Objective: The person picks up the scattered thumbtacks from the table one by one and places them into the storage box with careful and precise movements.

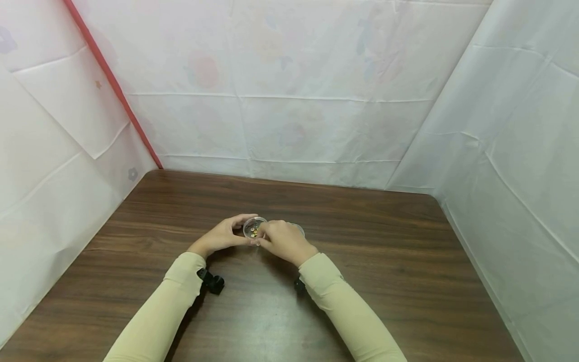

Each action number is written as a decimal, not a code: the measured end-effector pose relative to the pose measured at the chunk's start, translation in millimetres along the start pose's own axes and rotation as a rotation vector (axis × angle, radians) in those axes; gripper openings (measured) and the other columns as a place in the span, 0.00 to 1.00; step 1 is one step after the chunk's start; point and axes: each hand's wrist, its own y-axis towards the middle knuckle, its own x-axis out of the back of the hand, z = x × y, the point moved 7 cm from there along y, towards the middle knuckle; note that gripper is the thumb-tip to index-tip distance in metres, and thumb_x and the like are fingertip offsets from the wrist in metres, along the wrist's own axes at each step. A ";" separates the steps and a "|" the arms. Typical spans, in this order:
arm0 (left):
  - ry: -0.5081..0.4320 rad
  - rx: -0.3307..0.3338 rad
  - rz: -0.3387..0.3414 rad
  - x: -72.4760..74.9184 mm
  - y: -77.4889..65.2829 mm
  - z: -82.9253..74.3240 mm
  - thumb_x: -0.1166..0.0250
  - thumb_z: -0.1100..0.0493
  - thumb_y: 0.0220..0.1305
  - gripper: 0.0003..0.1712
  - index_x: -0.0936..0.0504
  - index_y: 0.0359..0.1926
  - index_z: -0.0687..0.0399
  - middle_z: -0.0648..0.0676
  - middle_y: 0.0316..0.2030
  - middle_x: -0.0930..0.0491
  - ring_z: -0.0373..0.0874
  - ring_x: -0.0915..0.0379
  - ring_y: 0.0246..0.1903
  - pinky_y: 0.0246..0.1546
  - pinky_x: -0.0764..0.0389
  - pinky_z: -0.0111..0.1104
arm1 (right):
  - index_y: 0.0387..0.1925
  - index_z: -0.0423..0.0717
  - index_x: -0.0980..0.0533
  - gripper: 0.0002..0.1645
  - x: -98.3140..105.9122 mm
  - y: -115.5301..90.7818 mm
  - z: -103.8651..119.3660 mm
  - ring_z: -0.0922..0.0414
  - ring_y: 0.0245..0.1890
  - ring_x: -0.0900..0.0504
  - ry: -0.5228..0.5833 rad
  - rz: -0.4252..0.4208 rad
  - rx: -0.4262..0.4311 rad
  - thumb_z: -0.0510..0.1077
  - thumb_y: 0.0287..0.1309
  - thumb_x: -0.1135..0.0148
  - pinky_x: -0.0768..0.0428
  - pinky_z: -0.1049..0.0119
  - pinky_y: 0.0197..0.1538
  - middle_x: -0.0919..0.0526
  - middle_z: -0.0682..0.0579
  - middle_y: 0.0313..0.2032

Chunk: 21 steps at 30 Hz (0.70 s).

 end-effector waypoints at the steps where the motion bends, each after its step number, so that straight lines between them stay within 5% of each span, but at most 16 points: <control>1: 0.000 0.007 -0.001 0.0 -0.2 0.2 0.27 0.52 0.49 0.44 0.36 0.67 0.46 0.51 0.55 0.28 0.44 0.32 0.50 0.49 0.27 0.47 | 0.33 0.58 0.20 0.05 0.7 0.4 -0.9 0.72 0.23 0.29 -0.006 -0.011 -0.006 0.51 0.59 0.39 0.25 0.72 0.25 0.21 0.64 0.27; 10: -0.014 0.016 0.001 -0.1 -0.8 -0.6 0.27 0.52 0.49 0.44 0.36 0.67 0.45 0.52 0.56 0.28 0.45 0.33 0.51 0.50 0.28 0.48 | 0.32 0.58 0.20 0.05 6.9 8.1 -9.4 0.71 0.24 0.30 -0.080 -0.108 -0.049 0.48 0.60 0.43 0.26 0.73 0.23 0.24 0.64 0.27; 21: -0.030 -0.002 0.056 -0.6 -7.0 -22.2 0.30 0.59 0.53 0.43 0.41 0.69 0.55 0.62 0.59 0.32 0.55 0.36 0.56 0.53 0.31 0.54 | 0.34 0.58 0.20 0.07 -1.6 17.9 -15.5 0.70 0.23 0.30 -0.113 -0.076 -0.071 0.50 0.61 0.43 0.27 0.73 0.21 0.24 0.62 0.27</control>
